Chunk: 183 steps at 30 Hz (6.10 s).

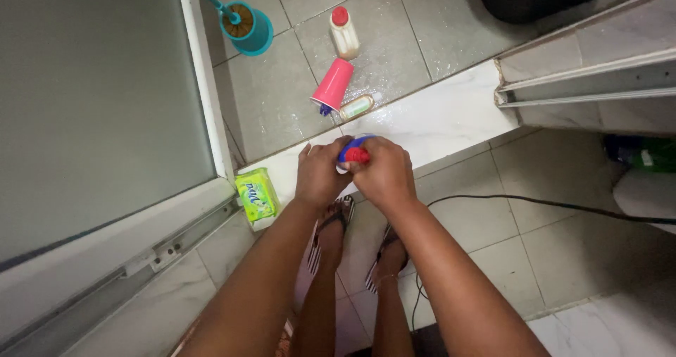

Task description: Checking and organizing various household cleaning products and antiseptics on a bathroom floor.

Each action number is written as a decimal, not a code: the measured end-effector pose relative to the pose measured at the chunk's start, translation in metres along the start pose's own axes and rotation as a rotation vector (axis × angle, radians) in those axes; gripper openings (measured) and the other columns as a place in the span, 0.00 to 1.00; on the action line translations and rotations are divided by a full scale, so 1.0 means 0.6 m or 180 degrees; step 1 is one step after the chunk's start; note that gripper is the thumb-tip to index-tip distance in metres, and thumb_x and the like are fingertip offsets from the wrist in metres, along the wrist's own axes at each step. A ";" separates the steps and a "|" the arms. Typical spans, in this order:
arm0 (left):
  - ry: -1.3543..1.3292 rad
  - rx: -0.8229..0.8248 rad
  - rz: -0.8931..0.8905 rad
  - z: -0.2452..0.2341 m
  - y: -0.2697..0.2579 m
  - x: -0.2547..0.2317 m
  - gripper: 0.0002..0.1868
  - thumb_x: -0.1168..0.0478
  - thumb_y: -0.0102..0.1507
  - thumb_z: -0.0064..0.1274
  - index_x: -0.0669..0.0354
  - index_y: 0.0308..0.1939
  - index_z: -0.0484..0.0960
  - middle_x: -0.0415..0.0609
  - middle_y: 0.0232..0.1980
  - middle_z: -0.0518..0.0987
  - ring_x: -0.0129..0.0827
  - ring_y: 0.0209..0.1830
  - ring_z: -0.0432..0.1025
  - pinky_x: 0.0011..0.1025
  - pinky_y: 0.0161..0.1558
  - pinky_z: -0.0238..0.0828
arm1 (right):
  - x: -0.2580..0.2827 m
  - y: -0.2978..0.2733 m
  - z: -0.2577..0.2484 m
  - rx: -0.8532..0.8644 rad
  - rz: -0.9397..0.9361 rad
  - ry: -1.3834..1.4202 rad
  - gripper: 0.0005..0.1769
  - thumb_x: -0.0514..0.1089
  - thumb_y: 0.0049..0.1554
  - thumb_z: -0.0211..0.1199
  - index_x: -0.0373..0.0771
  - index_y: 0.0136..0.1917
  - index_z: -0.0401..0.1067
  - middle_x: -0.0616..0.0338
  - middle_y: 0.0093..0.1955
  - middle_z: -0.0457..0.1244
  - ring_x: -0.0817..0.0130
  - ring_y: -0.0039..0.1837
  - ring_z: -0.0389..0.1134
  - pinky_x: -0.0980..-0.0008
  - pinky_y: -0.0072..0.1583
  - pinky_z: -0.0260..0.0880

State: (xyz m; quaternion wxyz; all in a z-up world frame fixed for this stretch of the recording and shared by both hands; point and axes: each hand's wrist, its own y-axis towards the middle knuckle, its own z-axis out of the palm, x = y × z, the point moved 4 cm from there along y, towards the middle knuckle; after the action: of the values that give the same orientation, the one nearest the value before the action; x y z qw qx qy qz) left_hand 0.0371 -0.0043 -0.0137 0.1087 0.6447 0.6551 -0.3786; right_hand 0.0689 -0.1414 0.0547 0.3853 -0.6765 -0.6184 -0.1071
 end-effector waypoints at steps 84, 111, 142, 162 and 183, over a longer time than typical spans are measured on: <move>-0.0234 0.1792 0.1837 0.287 -0.166 -0.580 0.50 0.63 0.48 0.69 0.58 0.72 0.60 0.49 0.53 0.84 0.51 0.58 0.74 0.49 0.62 0.63 | -0.394 -0.471 -0.336 -0.1471 0.0922 0.0839 0.28 0.46 0.55 0.70 0.35 0.66 0.70 0.45 0.59 0.69 0.50 0.58 0.73 0.59 0.58 0.75; -0.2219 0.1011 -0.0317 0.388 -0.201 -0.376 0.29 0.72 0.62 0.56 0.65 0.67 0.67 0.57 0.69 0.72 0.45 0.64 0.74 0.38 0.62 0.73 | -0.556 -0.389 -0.199 -0.2805 0.2010 0.1144 0.17 0.39 0.51 0.76 0.32 0.51 0.76 0.50 0.46 0.70 0.64 0.45 0.74 0.65 0.47 0.74; -0.1833 0.1891 -0.1130 0.636 -0.171 -0.240 0.43 0.79 0.59 0.46 0.44 0.76 0.63 0.50 0.73 0.66 0.41 0.65 0.71 0.30 0.59 0.77 | -0.659 -0.335 -0.076 -0.1805 0.1699 0.1035 0.18 0.37 0.48 0.73 0.34 0.53 0.75 0.51 0.53 0.68 0.52 0.54 0.72 0.61 0.53 0.74; -0.2039 0.1840 -0.0684 0.570 -0.145 -0.289 0.42 0.79 0.60 0.41 0.53 0.78 0.57 0.55 0.80 0.62 0.44 0.75 0.64 0.36 0.67 0.65 | -0.736 -0.387 -0.029 -0.1860 0.1783 0.0313 0.43 0.33 0.44 0.73 0.39 0.72 0.65 0.44 0.71 0.61 0.44 0.70 0.62 0.54 0.67 0.66; -0.2305 0.2030 -0.0405 0.568 -0.163 -0.332 0.40 0.77 0.60 0.38 0.55 0.78 0.57 0.50 0.81 0.61 0.43 0.78 0.59 0.39 0.67 0.62 | -0.716 -0.364 -0.014 -0.2220 0.2072 0.1571 0.34 0.45 0.48 0.74 0.37 0.65 0.67 0.45 0.61 0.67 0.45 0.61 0.70 0.56 0.59 0.72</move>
State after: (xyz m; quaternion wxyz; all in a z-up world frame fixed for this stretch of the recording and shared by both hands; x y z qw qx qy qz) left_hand -0.1424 -0.3614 -0.0886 0.1033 0.4314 0.4646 -0.7664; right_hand -0.2201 -0.4844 -0.1216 0.2849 -0.8758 -0.1955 -0.3370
